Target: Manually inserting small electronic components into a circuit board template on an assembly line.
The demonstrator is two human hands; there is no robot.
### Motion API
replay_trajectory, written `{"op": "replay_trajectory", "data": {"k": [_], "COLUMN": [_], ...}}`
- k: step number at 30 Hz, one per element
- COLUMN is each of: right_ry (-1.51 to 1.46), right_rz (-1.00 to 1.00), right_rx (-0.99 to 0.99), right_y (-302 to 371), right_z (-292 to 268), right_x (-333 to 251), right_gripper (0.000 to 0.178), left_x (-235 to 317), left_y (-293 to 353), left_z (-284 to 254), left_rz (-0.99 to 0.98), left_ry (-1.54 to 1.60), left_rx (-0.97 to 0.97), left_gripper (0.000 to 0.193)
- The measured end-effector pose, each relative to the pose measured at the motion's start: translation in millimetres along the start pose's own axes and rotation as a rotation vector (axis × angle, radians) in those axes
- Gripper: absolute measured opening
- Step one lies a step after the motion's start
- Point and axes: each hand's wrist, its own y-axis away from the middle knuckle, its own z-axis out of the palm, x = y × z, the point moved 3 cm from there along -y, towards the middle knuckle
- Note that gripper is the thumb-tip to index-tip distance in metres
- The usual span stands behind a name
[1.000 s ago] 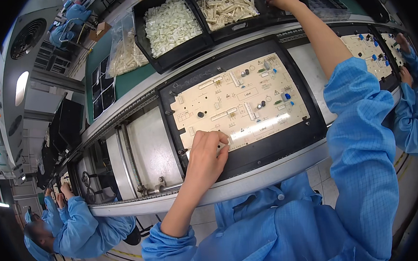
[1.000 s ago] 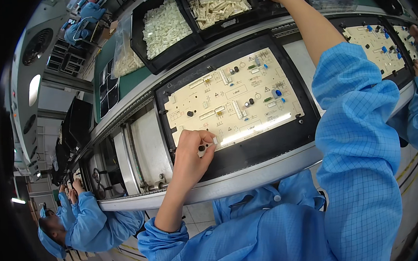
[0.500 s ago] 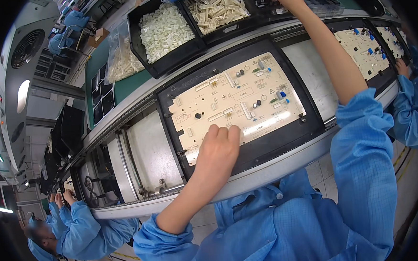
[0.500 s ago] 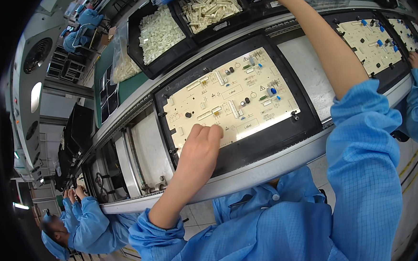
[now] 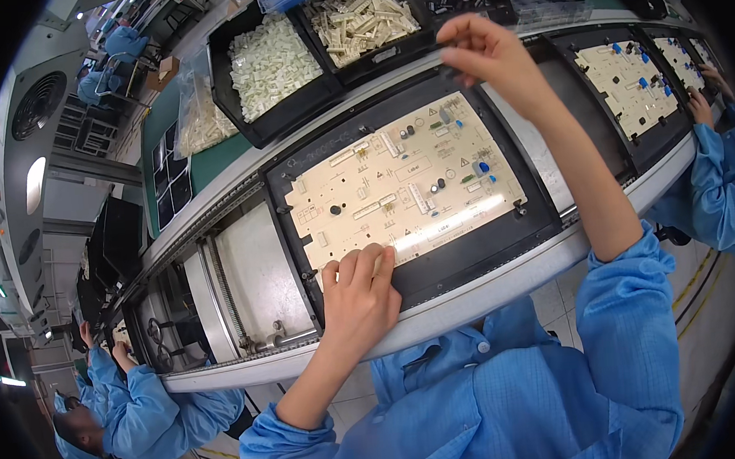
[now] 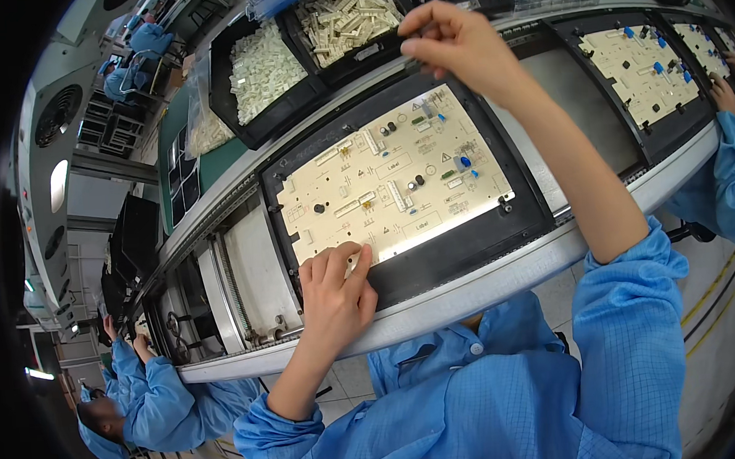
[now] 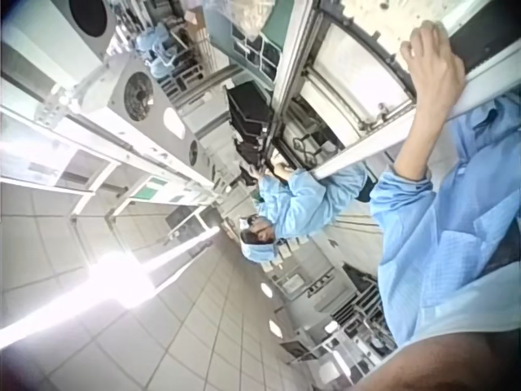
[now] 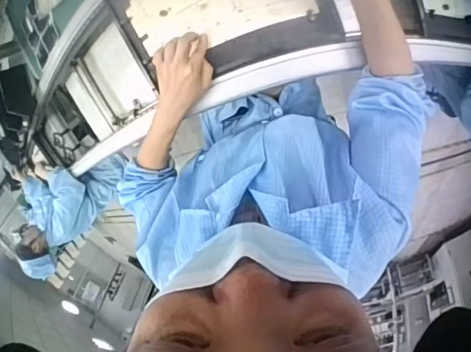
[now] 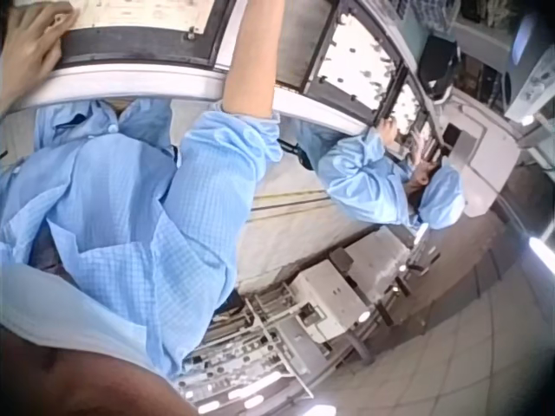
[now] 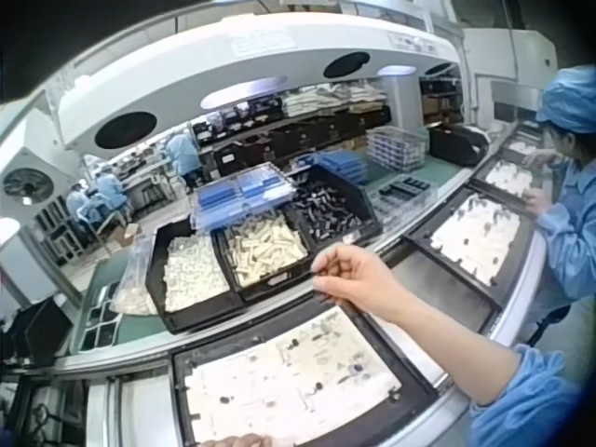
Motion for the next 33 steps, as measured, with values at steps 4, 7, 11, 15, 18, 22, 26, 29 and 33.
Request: {"op": "replay_trajectory", "data": {"k": [4, 7, 11, 15, 18, 22, 26, 29, 33], "right_ry": [-0.126, -0.126, -0.042, 0.153, 0.122, 0.052, 0.117, 0.163, 0.227], "right_rz": [0.075, 0.145, 0.02, -0.042, 0.023, 0.139, 0.081, 0.064, 0.054], "right_rx": [-0.146, -0.235, -0.277, -0.271, -0.191, -0.148, -0.096, -0.074, 0.01], "right_y": [18.7, 35.8, 45.5, 43.4, 35.6, 30.2, 26.9, 24.4, 23.5], "right_z": [31.0, 58.3, 73.1, 67.7, 50.0, 27.8, 11.5, 2.5, -2.9], "right_x": [4.7, 4.7, 2.1, 1.9, 10.0, 12.7, 15.9, 17.9, 17.0], "right_gripper": [0.015, 0.015, 0.015, 0.013, 0.017, 0.016, 0.02, 0.022, 0.021], "left_x": [-17.2, -31.9, -27.4, -34.2, -39.0, -51.6, -57.1, -59.9, -56.1], "left_y": [-10.9, -39.8, -77.6, -86.8, -90.2, -108.0, -135.3, -155.8, -180.2], "left_z": [-4.3, -1.4, 20.7, 40.9, 40.3, 39.8, 38.3, 42.3, 49.4], "left_rz": [-0.004, -0.121, -0.557, -0.662, -0.69, -0.578, -0.445, -0.405, -0.342], "left_ry": [0.217, 0.486, 1.689, 1.893, 1.818, 1.459, 1.157, 0.935, 0.721], "left_rx": [0.009, 0.024, -0.028, -0.041, -0.028, -0.056, 0.024, -0.04, -0.098], "left_gripper": [0.03, 0.036, 0.053, 0.04, 0.026, 0.029, 0.023, 0.02, 0.022]}}
